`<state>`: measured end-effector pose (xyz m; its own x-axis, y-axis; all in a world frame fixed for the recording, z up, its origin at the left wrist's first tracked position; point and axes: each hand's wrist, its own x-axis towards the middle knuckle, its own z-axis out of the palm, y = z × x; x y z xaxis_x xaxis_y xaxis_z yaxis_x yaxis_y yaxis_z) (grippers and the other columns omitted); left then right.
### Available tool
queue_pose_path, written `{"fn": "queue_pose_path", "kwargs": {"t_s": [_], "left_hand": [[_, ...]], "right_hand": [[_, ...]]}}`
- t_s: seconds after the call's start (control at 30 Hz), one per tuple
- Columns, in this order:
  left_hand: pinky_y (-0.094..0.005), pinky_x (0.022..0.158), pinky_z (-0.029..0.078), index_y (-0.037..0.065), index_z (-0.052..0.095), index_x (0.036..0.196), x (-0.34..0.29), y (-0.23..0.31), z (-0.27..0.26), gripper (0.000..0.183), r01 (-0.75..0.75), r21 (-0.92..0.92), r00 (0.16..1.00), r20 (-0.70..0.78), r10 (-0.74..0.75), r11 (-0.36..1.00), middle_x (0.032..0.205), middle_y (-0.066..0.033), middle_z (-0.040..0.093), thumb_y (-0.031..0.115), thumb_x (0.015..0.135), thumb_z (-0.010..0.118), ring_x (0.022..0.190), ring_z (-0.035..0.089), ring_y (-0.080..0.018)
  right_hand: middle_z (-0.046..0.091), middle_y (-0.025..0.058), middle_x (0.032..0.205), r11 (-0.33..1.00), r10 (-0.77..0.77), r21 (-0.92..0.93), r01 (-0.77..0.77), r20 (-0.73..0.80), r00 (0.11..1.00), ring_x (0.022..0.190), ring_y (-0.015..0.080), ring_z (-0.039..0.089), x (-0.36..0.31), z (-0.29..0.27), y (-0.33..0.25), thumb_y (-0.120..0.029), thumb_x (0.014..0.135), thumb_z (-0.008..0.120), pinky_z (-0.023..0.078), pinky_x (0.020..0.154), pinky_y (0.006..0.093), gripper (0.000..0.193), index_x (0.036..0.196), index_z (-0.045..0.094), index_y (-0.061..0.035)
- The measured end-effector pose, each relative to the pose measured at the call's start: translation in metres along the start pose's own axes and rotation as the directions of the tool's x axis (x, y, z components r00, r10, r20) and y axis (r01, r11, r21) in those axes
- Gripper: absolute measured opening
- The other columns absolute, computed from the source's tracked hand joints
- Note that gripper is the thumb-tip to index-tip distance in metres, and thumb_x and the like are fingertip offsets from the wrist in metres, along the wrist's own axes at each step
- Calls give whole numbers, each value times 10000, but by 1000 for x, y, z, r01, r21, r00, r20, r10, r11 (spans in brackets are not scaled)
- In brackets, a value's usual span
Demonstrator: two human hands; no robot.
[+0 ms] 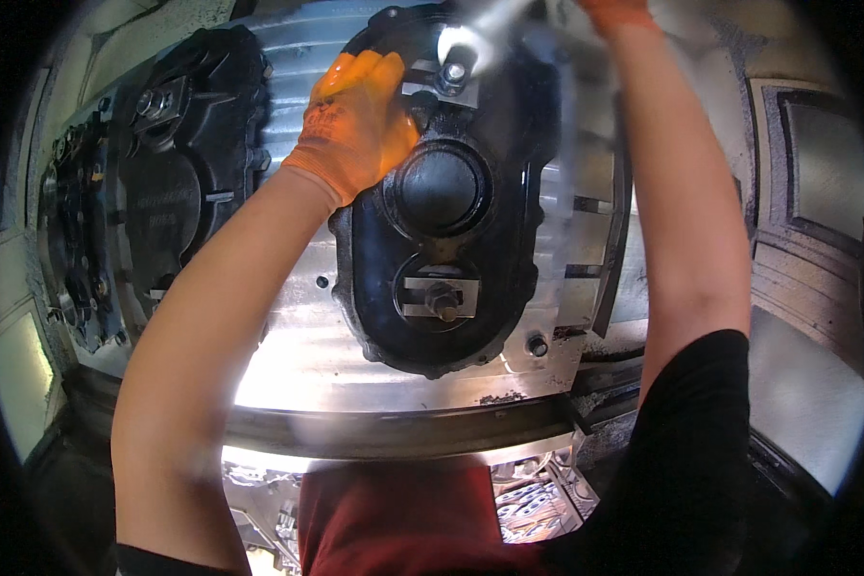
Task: The person uses a wrench to tighten bolts on several black metal covers mounted inside a CNC machine, then uses a control panel and closes the machine doors.
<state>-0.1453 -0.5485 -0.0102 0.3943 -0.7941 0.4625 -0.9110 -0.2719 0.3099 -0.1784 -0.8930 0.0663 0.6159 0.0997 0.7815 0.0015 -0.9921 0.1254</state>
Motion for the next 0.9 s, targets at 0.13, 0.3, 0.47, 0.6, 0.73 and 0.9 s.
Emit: {"fn": "queue_pose_path", "kwargs": {"t_s": [0.13, 0.3, 0.47, 0.6, 0.73, 0.9], "left_hand": [[-426, 933, 461, 27, 622, 1140, -1, -5, 4, 425, 80, -63, 996, 38, -77, 995, 1055, -153, 634, 138, 732, 658, 1010, 577, -372], [-426, 915, 449, 38, 588, 1009, -2, -8, 6, 296, 42, -185, 999, 28, -38, 982, 942, -153, 601, 63, 730, 684, 938, 581, -333], [-418, 938, 444, 25, 594, 1055, -6, -10, 6, 303, 39, -280, 999, 39, -29, 959, 970, -152, 600, 65, 771, 690, 975, 573, -326], [-417, 1049, 406, 15, 519, 1284, -2, -15, 1, 521, -117, -254, 993, 0, 121, 960, 1243, -165, 558, 40, 799, 708, 1161, 551, -325], [-420, 954, 417, -58, 593, 1137, 2, -5, -1, 289, -139, -415, 990, -72, 119, 899, 1089, -227, 614, -10, 852, 575, 1031, 575, -403], [-356, 929, 452, -39, 595, 1163, 11, 5, 4, 268, -42, -602, 997, 24, 71, 797, 1114, -166, 630, -20, 897, 577, 1044, 595, -276]], "right_hand": [[657, 187, 868, 941, 245, -252, -226, 50, 968, 788, 423, 606, -33, -21, -6, -91, 796, 573, 480, 709, 495, 138, 925, 615, -61], [695, 106, 949, 604, 697, 213, -768, 327, 638, 881, 214, 652, -123, -51, -59, -304, 909, 635, 511, 787, 337, 393, 1182, 625, -22], [687, 114, 955, 406, 725, 261, -876, 491, 482, 873, 166, 638, -143, -77, -103, -339, 916, 651, 506, 773, 295, 488, 1195, 597, 58], [670, 97, 1023, 343, 711, 270, -900, 551, 437, 945, 155, 645, -129, -95, -117, -333, 909, 689, 521, 803, 292, 525, 1294, 555, -3], [575, -14, 712, 170, 627, 566, -807, 569, 532, 648, 107, 526, -119, -87, -130, -96, 908, 570, 409, 567, 285, 101, 950, 624, -22], [485, -55, 677, 354, 702, 285, -891, 548, 454, 646, 47, 431, -102, -83, -142, -107, 913, 585, 349, 543, 242, 114, 862, 630, -16]]}}
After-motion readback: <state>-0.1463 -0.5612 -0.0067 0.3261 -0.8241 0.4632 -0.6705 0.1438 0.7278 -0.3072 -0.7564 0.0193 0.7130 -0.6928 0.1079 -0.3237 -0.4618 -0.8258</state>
